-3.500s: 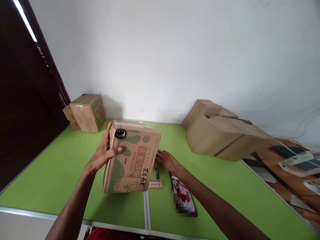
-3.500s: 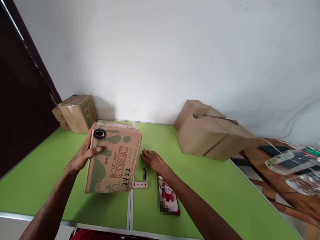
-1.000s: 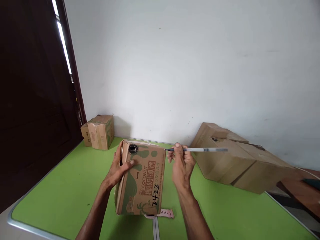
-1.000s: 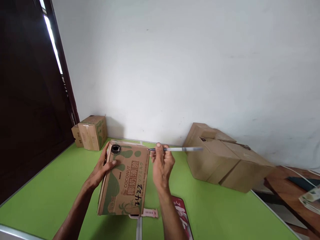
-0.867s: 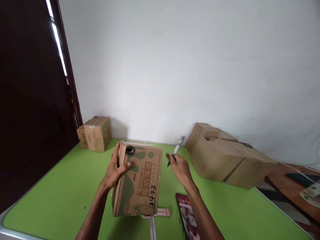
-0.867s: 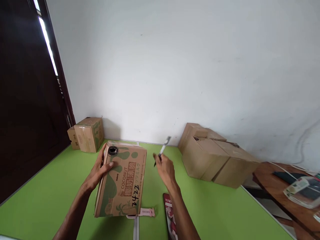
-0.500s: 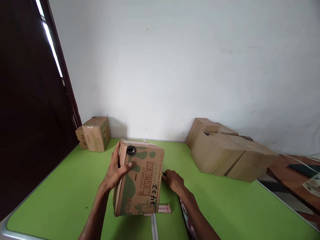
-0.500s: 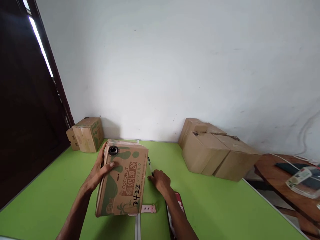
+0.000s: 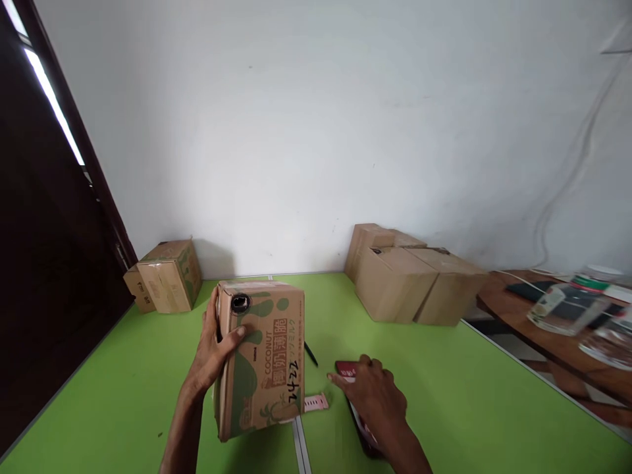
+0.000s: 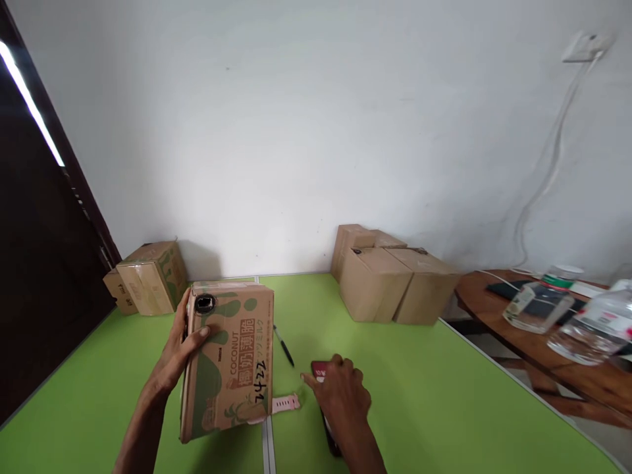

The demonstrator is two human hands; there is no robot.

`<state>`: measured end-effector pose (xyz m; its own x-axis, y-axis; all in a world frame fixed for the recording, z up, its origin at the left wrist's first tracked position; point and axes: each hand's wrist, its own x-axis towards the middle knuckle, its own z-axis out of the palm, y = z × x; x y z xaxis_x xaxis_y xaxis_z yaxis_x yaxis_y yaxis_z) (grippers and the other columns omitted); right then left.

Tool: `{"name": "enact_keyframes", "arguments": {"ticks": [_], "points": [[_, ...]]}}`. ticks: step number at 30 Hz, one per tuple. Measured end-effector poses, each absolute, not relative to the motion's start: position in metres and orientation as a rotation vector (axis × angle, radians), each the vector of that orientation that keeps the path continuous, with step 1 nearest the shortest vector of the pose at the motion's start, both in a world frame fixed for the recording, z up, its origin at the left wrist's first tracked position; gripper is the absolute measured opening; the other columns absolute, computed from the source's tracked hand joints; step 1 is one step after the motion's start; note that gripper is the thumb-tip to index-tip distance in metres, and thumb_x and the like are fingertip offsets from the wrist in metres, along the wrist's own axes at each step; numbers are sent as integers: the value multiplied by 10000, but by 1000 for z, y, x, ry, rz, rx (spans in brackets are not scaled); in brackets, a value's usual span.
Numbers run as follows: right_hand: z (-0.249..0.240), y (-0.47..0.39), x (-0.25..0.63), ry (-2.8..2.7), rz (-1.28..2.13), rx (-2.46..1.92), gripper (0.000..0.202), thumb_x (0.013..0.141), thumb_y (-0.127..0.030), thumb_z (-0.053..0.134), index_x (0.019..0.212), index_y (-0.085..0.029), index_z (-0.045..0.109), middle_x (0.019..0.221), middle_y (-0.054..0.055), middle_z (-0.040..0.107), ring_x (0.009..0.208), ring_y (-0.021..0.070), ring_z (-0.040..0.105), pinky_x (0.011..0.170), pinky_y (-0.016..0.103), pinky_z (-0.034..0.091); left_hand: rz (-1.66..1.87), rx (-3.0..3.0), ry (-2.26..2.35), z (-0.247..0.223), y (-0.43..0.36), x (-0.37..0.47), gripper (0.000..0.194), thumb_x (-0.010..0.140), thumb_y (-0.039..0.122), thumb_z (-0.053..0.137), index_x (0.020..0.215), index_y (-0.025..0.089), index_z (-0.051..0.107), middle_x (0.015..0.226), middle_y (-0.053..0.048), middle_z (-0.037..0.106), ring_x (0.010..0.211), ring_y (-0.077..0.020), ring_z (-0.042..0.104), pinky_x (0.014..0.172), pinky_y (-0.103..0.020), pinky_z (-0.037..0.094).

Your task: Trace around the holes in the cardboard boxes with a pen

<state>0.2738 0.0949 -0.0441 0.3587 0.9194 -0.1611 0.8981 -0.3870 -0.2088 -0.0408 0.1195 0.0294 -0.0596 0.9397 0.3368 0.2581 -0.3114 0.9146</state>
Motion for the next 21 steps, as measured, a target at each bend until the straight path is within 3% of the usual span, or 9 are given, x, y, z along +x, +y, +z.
{"name": "enact_keyframes", "arguments": {"ticks": [4, 7, 11, 14, 17, 21], "points": [[-56, 52, 273, -1512, 427, -2653, 681, 992, -559, 711, 1392, -13, 640, 1439, 351, 622, 1386, 483, 609, 953, 564, 592, 1361, 1575, 1289, 32, 120, -40, 1123, 880, 680, 760, 1784, 331, 193, 1804, -129, 347, 1665, -442, 326, 1341, -635, 309], [-61, 48, 275, -1443, 487, -2637, 608, 992, -487, 692, 1377, -19, 640, 1440, 342, 627, 1382, 457, 623, 939, 522, 597, 1326, 1597, 1279, 37, 119, -37, 1122, 891, 684, 746, 1787, 330, 171, 1790, -134, 358, 1661, -440, 330, 1343, -631, 305], [-65, 54, 294, -1404, 609, -2564, 607, 893, -478, 775, 1291, -31, 679, 1344, 340, 709, 1256, 453, 721, 893, 479, 599, 1320, 1616, 1270, 44, 114, -31, 1149, 866, 699, 773, 1785, 338, 185, 1819, -116, 313, 1695, -449, 235, 1364, -642, 239], [-73, 51, 312, -1418, 740, -2486, 422, 878, -498, 762, 1090, -134, 734, 1177, 269, 812, 1063, 407, 807, 852, 452, 607, 1300, 1590, 1298, 46, 111, -28, 1184, 849, 728, 768, 1789, 340, 160, 1842, -115, 257, 1701, -443, 214, 1365, -653, 216], [-86, 39, 325, -1389, 824, -2362, 278, 809, -459, 753, 954, -223, 728, 1093, 198, 860, 1016, 377, 831, 874, 428, 620, 1287, 1572, 1305, 45, 111, -27, 1214, 836, 742, 759, 1791, 315, 142, 1823, -145, 274, 1686, -431, 261, 1359, -639, 242], [-103, 13, 330, -1089, 904, -2061, 485, 624, -568, 815, 1025, -296, 781, 1138, 179, 866, 1198, 460, 790, 974, 528, 640, 1304, 1593, 1304, 43, 113, -27, 1190, 844, 719, 758, 1789, 314, 158, 1837, -141, 261, 1704, -436, 209, 1359, -648, 232]]}}
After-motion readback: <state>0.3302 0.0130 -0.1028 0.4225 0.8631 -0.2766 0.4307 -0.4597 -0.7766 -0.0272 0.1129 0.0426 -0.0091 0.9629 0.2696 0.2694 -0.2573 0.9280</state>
